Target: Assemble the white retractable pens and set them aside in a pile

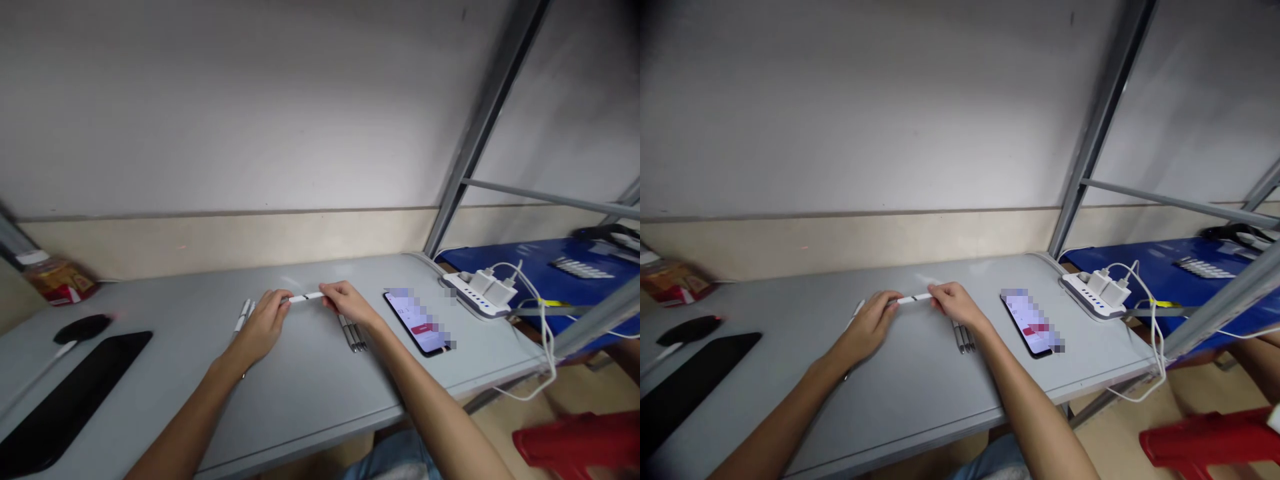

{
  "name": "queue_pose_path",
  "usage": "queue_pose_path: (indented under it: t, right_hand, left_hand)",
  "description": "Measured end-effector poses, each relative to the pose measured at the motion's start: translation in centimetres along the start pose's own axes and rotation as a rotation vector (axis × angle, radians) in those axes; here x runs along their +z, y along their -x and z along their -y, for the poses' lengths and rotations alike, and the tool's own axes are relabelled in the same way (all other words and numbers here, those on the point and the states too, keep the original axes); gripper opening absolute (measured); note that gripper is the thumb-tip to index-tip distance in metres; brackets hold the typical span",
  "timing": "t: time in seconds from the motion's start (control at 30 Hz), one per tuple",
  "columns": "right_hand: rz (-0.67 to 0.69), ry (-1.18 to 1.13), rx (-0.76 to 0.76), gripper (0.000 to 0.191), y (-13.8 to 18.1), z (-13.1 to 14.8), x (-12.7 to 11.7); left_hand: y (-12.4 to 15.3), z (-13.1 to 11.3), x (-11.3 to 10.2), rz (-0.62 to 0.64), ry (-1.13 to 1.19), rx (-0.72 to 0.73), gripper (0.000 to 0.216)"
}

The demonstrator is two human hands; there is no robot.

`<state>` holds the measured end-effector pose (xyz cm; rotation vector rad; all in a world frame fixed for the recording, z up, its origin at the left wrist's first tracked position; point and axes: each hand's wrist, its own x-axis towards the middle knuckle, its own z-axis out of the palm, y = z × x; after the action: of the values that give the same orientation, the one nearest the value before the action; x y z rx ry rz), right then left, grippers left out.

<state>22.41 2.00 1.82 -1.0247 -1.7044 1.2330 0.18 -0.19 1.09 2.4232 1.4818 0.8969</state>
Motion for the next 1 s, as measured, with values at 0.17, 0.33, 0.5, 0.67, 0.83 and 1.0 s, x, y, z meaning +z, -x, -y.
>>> queue_pose_path:
  t: [0.17, 0.33, 0.5, 0.67, 0.83, 1.0]
  right_hand:
    - [-0.031, -0.003, 0.036, 0.051, -0.2, -0.2, 0.4]
    - [0.018, -0.023, 0.092, 0.054, -0.2, -0.4, 0.4]
    - [0.021, -0.021, 0.092, 0.051, 0.0, 0.0, 0.5]
    - [0.036, -0.004, -0.048, 0.045, 0.3, 0.4, 0.9]
    - [-0.116, 0.262, -0.328, 0.030, 0.3, 0.5, 1.3]
    - [-0.201, 0.257, -0.389, 0.023, 0.2, 0.1, 1.3]
  left_hand:
    - [-0.1, -0.1, -0.1, -0.017, -0.068, 0.048, 0.029]
    - [-0.2, 0.3, -0.2, -0.029, -0.197, 0.098, 0.030]
    - [-0.1, 0.1, -0.3, -0.053, -0.248, 0.133, 0.025]
    - [-0.2, 0.1, -0.5, -0.107, -0.222, 0.123, 0.021]
    - [-0.1, 0.5, -0.4, -0.106, -0.110, 0.031, 0.020]
    - [-0.2, 0.5, 0.0, -0.098, -0.058, -0.014, 0.024]
